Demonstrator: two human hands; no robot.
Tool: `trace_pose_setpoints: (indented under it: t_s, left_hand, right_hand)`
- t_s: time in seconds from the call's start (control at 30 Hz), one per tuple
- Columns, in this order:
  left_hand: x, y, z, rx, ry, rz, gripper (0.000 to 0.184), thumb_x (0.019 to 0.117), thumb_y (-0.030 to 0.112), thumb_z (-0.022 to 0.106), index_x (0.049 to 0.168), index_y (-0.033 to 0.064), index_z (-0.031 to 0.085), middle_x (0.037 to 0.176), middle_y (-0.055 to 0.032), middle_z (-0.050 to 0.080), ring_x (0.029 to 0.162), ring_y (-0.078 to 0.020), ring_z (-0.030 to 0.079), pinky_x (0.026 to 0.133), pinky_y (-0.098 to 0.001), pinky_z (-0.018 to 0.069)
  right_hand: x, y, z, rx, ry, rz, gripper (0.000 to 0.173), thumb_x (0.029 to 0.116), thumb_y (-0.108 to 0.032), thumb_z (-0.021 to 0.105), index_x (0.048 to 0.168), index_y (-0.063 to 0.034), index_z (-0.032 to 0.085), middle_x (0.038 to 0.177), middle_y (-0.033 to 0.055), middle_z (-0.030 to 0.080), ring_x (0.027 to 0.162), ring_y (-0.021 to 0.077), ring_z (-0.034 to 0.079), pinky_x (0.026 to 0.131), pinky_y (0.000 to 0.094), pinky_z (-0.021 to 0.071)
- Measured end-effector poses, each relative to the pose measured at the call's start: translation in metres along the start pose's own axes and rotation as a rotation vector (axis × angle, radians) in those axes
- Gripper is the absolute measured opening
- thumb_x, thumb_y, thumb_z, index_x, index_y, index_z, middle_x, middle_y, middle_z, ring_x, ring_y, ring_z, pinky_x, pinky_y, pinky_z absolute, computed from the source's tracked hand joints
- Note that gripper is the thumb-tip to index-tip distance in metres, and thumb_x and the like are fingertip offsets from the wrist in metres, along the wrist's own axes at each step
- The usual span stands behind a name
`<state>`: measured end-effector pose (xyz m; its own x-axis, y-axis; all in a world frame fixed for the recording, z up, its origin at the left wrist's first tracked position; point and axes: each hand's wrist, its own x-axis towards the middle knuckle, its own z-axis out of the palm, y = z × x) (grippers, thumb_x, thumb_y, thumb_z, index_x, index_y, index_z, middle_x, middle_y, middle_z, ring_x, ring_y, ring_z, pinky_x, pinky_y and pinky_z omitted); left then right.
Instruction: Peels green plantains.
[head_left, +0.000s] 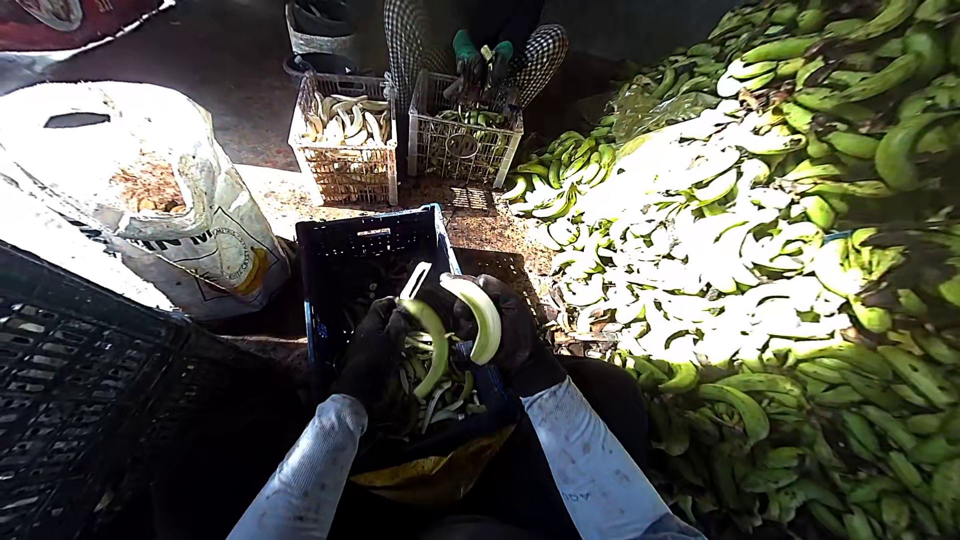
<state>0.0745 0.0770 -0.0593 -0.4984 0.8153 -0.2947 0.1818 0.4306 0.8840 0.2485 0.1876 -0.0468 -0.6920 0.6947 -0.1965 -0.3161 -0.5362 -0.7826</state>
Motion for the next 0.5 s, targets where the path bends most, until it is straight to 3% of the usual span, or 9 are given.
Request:
trace_pose_setpoints:
  t_s: [0.07, 0.17, 0.27, 0.3, 0.33, 0.4, 0.5]
  left_hand:
    - [-0.003, 0.000, -0.006, 0.055, -0.002, 0.075, 0.036, 0.1055, 0.039, 0.053, 0.132, 0.0157, 0.060, 0.100, -0.0051, 0.068, 0.088, -0.0144, 0.065, 0.082, -0.0405, 0.0527]
    - [-0.012, 0.001, -0.008, 0.180, -0.075, 0.289, 0.043, 0.1005, 0.048, 0.058, 0.128, 0.0156, 0.064, 0.110, -0.0028, 0.069, 0.097, -0.0130, 0.066, 0.088, -0.0406, 0.0551]
    - [-0.027, 0.004, -0.003, 0.394, -0.165, 0.547, 0.055, 0.0980, 0.052, 0.057, 0.136, 0.0135, 0.063, 0.129, -0.0108, 0.066, 0.119, -0.0253, 0.063, 0.103, -0.0503, 0.0500]
    - [-0.032, 0.007, 0.002, 0.461, -0.179, 0.618, 0.058, 0.0974, 0.054, 0.057, 0.138, 0.0140, 0.063, 0.130, -0.0130, 0.066, 0.121, -0.0306, 0.062, 0.103, -0.0542, 0.0489]
    - [-0.036, 0.009, 0.008, 0.504, -0.186, 0.665, 0.059, 0.0966, 0.055, 0.058, 0.139, 0.0141, 0.063, 0.128, -0.0145, 0.066, 0.119, -0.0342, 0.062, 0.101, -0.0565, 0.0488]
    - [-0.040, 0.011, 0.020, 0.533, -0.196, 0.676, 0.060, 0.0970, 0.056, 0.057, 0.139, 0.0136, 0.062, 0.127, -0.0159, 0.066, 0.116, -0.0365, 0.063, 0.098, -0.0563, 0.0501]
    - [-0.031, 0.009, 0.027, 0.465, -0.155, 0.543, 0.050, 0.0997, 0.046, 0.058, 0.138, 0.0147, 0.062, 0.126, -0.0130, 0.066, 0.115, -0.0305, 0.064, 0.099, -0.0520, 0.0517]
  right_hand:
    - [-0.001, -0.007, -0.004, 0.123, 0.085, 0.022, 0.051, 0.1041, -0.043, 0.034, 0.126, -0.0071, 0.061, 0.074, 0.0068, 0.062, 0.050, 0.0129, 0.057, 0.047, 0.0276, 0.0531]
    - [0.001, -0.014, -0.020, 0.228, 0.064, 0.012, 0.055, 0.1041, -0.053, 0.034, 0.117, -0.0091, 0.064, 0.075, 0.0060, 0.064, 0.054, 0.0132, 0.059, 0.052, 0.0291, 0.0557]
    - [0.001, -0.014, -0.037, 0.190, -0.014, 0.031, 0.052, 0.1034, -0.050, 0.031, 0.114, -0.0124, 0.066, 0.080, 0.0038, 0.067, 0.069, 0.0140, 0.065, 0.066, 0.0334, 0.0582]
    - [0.002, -0.013, -0.041, 0.172, -0.012, 0.067, 0.052, 0.1036, -0.050, 0.030, 0.115, -0.0130, 0.065, 0.078, 0.0028, 0.067, 0.067, 0.0133, 0.065, 0.065, 0.0327, 0.0585]
    - [0.001, -0.014, -0.039, 0.158, 0.037, 0.095, 0.052, 0.1047, -0.049, 0.029, 0.114, -0.0119, 0.065, 0.072, 0.0015, 0.064, 0.059, 0.0110, 0.062, 0.058, 0.0282, 0.0570]
    - [-0.002, -0.011, -0.029, 0.156, 0.084, 0.122, 0.043, 0.1063, -0.042, 0.032, 0.109, -0.0098, 0.061, 0.068, 0.0022, 0.061, 0.053, 0.0102, 0.060, 0.051, 0.0245, 0.0548]
    - [-0.006, 0.001, -0.018, 0.096, 0.056, 0.015, 0.035, 0.1066, -0.028, 0.034, 0.105, -0.0085, 0.062, 0.075, 0.0043, 0.066, 0.063, 0.0111, 0.064, 0.060, 0.0269, 0.0570]
